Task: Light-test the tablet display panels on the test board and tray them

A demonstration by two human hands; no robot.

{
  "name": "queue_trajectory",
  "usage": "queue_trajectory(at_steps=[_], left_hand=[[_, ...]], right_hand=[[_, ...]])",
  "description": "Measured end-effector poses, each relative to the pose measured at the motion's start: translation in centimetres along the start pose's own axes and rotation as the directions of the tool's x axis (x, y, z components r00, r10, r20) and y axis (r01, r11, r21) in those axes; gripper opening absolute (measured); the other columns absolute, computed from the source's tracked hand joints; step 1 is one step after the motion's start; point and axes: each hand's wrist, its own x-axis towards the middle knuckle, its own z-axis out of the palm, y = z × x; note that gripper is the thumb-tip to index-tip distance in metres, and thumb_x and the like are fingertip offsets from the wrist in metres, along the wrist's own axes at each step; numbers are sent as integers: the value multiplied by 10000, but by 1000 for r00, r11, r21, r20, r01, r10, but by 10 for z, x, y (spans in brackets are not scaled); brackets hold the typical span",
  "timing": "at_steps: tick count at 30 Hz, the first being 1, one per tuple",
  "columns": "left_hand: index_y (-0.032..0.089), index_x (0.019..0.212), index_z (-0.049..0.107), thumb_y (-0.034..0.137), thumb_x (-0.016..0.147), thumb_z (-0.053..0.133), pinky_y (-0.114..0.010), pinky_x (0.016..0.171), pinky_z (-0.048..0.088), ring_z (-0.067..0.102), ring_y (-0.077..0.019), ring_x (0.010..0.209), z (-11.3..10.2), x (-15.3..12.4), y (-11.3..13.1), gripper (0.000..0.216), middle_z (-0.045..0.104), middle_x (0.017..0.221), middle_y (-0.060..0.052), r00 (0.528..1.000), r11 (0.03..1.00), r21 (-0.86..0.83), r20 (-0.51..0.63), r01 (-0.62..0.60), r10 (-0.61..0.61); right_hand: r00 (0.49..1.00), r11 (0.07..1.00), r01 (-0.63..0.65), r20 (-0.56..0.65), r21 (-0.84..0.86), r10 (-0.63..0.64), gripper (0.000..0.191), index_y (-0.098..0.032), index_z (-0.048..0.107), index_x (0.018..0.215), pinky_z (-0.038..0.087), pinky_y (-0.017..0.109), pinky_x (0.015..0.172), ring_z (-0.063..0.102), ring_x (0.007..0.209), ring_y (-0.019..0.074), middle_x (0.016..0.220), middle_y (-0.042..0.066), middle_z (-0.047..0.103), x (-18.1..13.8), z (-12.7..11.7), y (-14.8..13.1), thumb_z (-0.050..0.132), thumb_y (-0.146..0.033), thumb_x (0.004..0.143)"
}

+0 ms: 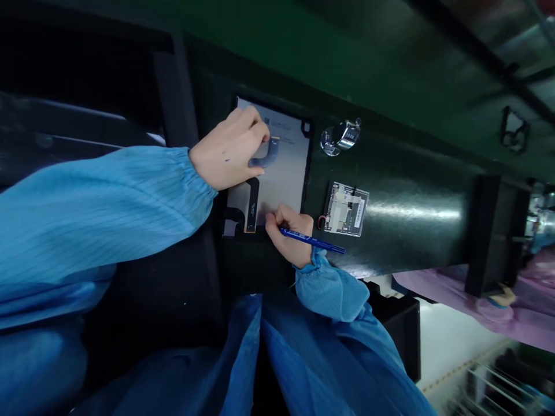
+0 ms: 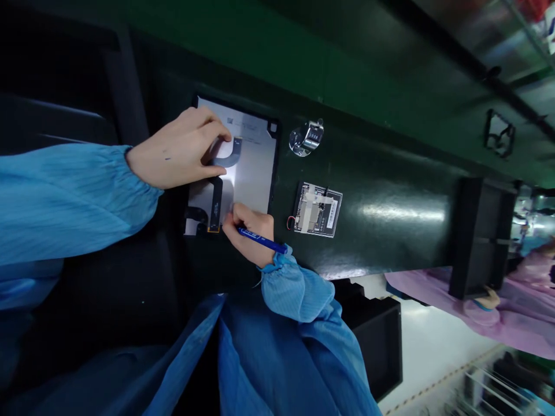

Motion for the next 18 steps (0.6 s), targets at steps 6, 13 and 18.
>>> queue_trajectory(at_steps=[6, 13, 18], left_hand=[[166, 1081, 541, 281, 742, 721, -498, 955, 461, 469, -380, 1170, 0, 0, 2, 401, 462, 1148, -93, 999, 998, -49, 9, 39, -38], [186, 1074, 547, 292, 741, 723, -531, 994, 428, 459, -383, 1182, 1, -1, -1, 391, 474, 1136, -81, 1000, 993, -120, -14, 16, -17], [179, 1056, 544, 279, 730, 760, -480, 961, 465, 506, -354, 1111, 2, 0, -2, 403, 519, 1113, -120, 999, 998, -57, -37, 11, -13]], right_hand=[[1000, 998, 24, -2, -53, -24, 354, -212, 295, 596, 281, 232, 470, 275, 431, 56, 502, -82, 288, 2, 3, -2, 550, -183, 841], [997, 996, -68, -33, 52, 70, 367, -217, 300, 601, 287, 230, 466, 276, 453, 63, 520, -80, 278, 0, 0, 2, 575, -207, 845], [987, 963, -116, -78, 244, 139, 233, -222, 514, 771, 429, 226, 510, 517, 550, 88, 676, -49, 577, 33, -25, 2, 687, -354, 856]])
